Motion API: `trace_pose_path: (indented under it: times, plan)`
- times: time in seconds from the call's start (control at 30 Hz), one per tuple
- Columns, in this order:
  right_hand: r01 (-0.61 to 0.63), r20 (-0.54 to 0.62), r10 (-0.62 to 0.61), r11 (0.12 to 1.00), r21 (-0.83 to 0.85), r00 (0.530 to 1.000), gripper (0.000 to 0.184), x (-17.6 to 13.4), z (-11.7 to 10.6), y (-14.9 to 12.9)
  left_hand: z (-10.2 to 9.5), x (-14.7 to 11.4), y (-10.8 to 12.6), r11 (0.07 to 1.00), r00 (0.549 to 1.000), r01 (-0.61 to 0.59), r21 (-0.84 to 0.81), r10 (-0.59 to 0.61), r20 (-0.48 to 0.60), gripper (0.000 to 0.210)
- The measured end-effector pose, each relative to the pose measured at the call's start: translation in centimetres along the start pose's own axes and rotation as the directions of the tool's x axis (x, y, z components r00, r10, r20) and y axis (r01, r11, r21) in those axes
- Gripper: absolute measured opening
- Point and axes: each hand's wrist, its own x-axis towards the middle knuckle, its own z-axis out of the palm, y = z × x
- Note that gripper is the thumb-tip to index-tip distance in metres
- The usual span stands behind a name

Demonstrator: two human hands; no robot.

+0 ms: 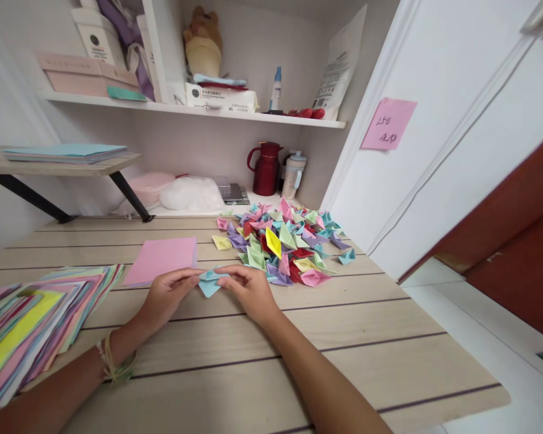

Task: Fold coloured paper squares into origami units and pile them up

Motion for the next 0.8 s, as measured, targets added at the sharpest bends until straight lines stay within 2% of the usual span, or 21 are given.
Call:
trace_pose_path:
  times: [0.1,0.3,0.43,0.5,0.63,0.7,0.8]
  plan:
    - [-0.068,0.047,0.066,0.997,0.042,0.997,0.030,-0.1,0.1,0.0,-0.1,-0.4,0.3,0.996,1.000,-0.021,0.081,0.023,-0.020,0.019]
    - [-0.114,0.124,0.103,0.990,0.080,0.987,0.034,-0.2,0.1,0.0,-0.1,-1.1,0.9,0.952,0.991,-0.112,0.286,0.084,0.107,0.020]
    - [-0.122,0.116,0.114,0.991,0.061,0.987,0.020,0.0,0.0,-0.1,0.2,-0.9,0.6,0.983,0.997,-0.053,0.175,0.042,0.067,0.015]
    - [-0.129,0.088,0.123,0.990,0.064,0.988,0.020,0.0,0.1,-0.1,0.3,-0.7,0.3,0.997,0.999,-0.003,0.081,-0.001,0.043,0.011]
    - [-0.127,0.059,0.118,0.973,0.194,0.991,0.022,0.0,0.6,-0.1,0.4,-0.4,0.1,0.995,0.994,0.076,-0.058,-0.071,0.085,0.012]
    - [-0.107,0.058,0.096,0.970,0.219,0.994,0.020,-0.1,0.7,0.0,0.3,-0.5,0.0,0.997,0.994,0.054,-0.052,-0.049,0.096,0.010]
    - [-0.063,0.068,0.053,0.988,0.141,0.996,0.017,-0.1,0.6,0.1,0.3,-0.6,-0.2,1.000,0.994,0.005,0.004,-0.005,0.109,0.014]
